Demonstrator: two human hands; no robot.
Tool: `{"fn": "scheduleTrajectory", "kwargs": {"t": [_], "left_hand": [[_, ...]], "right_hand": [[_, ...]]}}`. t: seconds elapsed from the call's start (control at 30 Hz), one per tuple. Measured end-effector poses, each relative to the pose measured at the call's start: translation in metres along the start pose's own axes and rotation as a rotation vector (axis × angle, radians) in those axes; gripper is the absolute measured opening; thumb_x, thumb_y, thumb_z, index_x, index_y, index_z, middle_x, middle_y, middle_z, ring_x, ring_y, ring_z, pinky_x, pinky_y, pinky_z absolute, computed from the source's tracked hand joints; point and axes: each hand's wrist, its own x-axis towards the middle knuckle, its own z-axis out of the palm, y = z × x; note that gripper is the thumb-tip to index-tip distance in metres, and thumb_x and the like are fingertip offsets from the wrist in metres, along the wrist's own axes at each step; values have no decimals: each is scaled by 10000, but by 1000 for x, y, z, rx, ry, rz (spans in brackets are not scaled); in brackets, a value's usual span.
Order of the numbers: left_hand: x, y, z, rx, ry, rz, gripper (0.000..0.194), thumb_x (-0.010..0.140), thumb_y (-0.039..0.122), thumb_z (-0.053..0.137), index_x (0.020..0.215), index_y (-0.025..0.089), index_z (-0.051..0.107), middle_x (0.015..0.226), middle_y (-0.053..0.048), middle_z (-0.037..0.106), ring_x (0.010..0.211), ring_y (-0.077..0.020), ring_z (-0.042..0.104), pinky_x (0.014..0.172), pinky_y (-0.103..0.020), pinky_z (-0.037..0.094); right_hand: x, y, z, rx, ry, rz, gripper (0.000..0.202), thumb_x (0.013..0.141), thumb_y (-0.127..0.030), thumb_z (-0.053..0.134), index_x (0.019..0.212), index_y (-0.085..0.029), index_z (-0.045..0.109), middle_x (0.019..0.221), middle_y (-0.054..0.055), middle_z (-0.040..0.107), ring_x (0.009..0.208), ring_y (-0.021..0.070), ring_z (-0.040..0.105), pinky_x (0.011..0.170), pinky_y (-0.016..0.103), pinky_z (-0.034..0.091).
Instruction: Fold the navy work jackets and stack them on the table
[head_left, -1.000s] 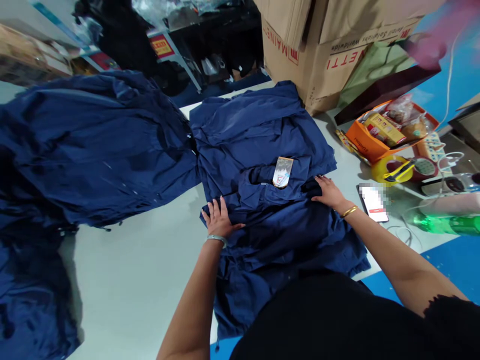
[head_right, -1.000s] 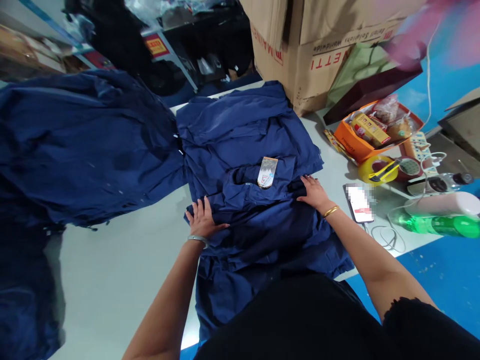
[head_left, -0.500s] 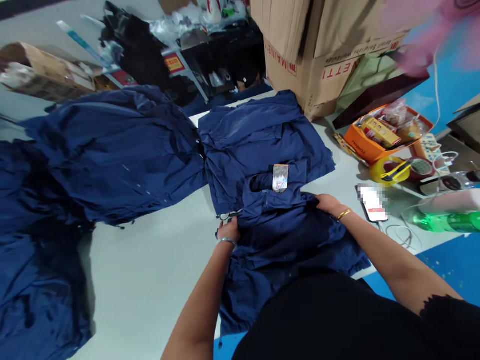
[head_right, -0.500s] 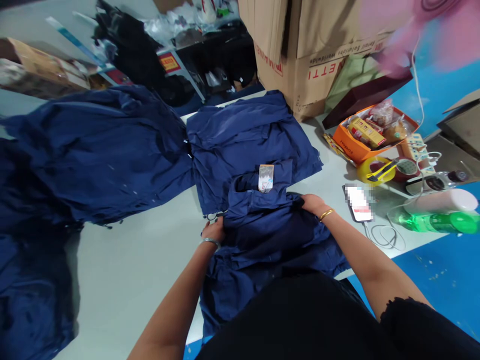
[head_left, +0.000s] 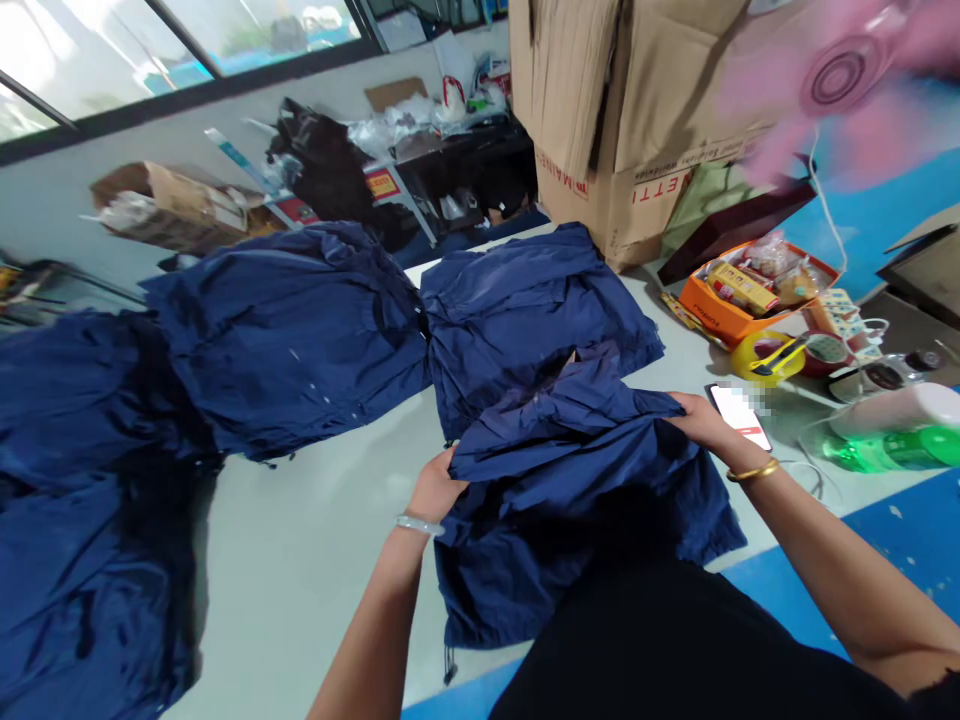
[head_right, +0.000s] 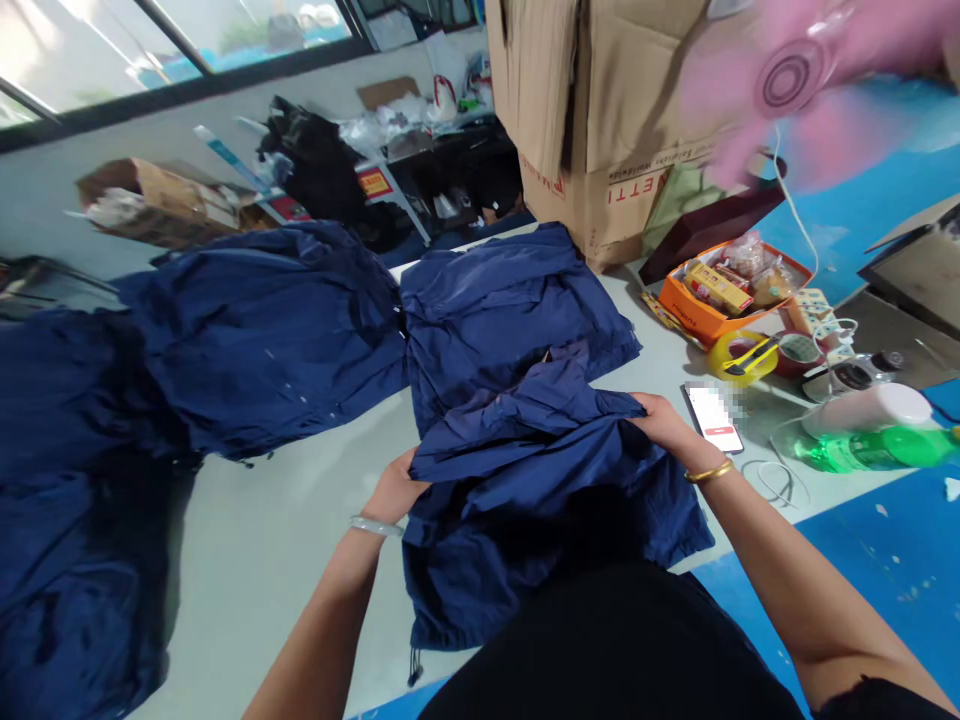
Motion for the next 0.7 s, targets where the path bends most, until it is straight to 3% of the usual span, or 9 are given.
{"fn": "scheduleTrajectory", "kwargs": {"t": [0.1,0.17,0.27,0.33,0.43,0.53,0.7], "left_hand": [[-13,23,-29,-176,-38,53,534,588,270,577,1089,242,760,1037,-34,812,1062,-292,730,995,-420,584],[-19,38,-49,-175,-17,99,484,599,288,606,1053,262,772,1059,-34,808,1086,-308,721,1032,-443,568],[-18,57,-73,-126,-17,154,441,665,327,632,1077,263,774,1044,-40,807,1030,-313,735,976,-445,596],[-7,63,-79,-88,-23,185,445,709,352,630,1125,259,759,1060,-39,804,1038,-306,736,949,-420,606],[25,62,-68,43,69,191,513,710,329,643,1211,245,708,1148,-48,787,1127,-301,715,994,-389,579],[61,52,-38,237,153,114,593,696,230,656,1289,222,635,1189,-87,773,1106,-308,729,1004,-399,558],[100,35,13,328,122,27,715,687,138,705,1376,180,518,1239,-168,750,1146,-332,722,1064,-459,504]], "right_hand": [[-12,-28,-19,11,103,-60,276,742,-409,756,956,-237,779,870,25,780,817,249,724,774,376,614],[-15,-43,-33,21,162,-105,270,757,-376,754,998,-258,782,897,25,782,830,245,731,796,382,618],[-7,-63,-52,25,277,-181,288,746,-392,784,1007,-271,783,935,31,781,859,248,737,830,398,620],[5,-74,-60,4,360,-229,304,734,-435,807,983,-261,783,936,38,778,856,250,730,833,406,617],[33,-82,-62,-30,398,-250,348,734,-479,817,978,-234,780,905,40,767,814,240,710,805,402,607],[71,-79,-52,-69,395,-205,346,731,-479,805,936,-202,772,825,28,740,779,230,686,788,391,591],[140,-60,-29,-32,419,-102,323,720,-466,761,848,-169,746,708,3,694,722,213,650,743,358,568]]}}
